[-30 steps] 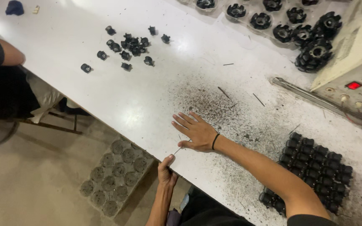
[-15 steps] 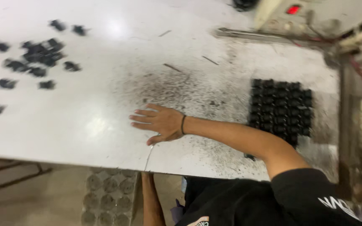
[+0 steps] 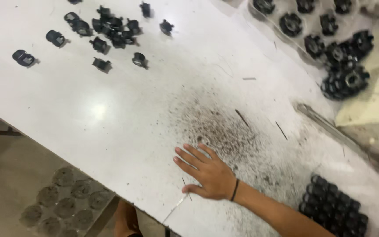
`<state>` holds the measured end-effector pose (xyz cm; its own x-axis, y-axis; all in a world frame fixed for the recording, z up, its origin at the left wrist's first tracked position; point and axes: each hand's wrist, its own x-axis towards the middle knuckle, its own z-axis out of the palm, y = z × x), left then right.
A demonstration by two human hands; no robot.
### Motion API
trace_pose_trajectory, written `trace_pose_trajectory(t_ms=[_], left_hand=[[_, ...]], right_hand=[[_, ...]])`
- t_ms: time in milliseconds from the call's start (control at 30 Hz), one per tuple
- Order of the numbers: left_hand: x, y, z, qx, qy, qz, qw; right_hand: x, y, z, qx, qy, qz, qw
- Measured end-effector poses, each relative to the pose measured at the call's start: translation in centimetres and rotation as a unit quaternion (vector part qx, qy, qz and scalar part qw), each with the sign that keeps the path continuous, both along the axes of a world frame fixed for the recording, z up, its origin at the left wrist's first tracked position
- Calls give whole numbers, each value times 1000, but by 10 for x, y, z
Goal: The person tests small black electrical components one at a time using a probe connected to a digital tester on the workbench, placing tested units into rows. They then gather the components from trays, arrange them in rows on the bench, and work along each row with a handheld heated tool, touching each component in turn.
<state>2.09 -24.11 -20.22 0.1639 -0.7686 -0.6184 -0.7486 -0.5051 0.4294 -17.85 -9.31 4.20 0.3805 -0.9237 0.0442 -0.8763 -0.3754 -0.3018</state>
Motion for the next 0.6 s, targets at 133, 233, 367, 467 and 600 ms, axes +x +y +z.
trace_pose_trajectory(t_ms=[133, 233, 367, 467, 600], left_hand=[[-2, -29, -1, 20, -61, -20, 998], [19, -30, -33, 22, -83, -32, 996], [65, -27, -105, 11, -103, -21, 994], [114, 4, -137, -1, -120, 0, 993], [141, 27, -157, -41, -122, 27, 991]], right_hand=[[5, -8, -4, 20, -7, -6, 1000], [9, -9, -16, 25, 27, -19, 999], [8, -7, -32, 26, 37, -34, 998], [6, -1, -47, 16, 53, -7, 998], [5, 5, -58, 11, 49, 22, 998]])
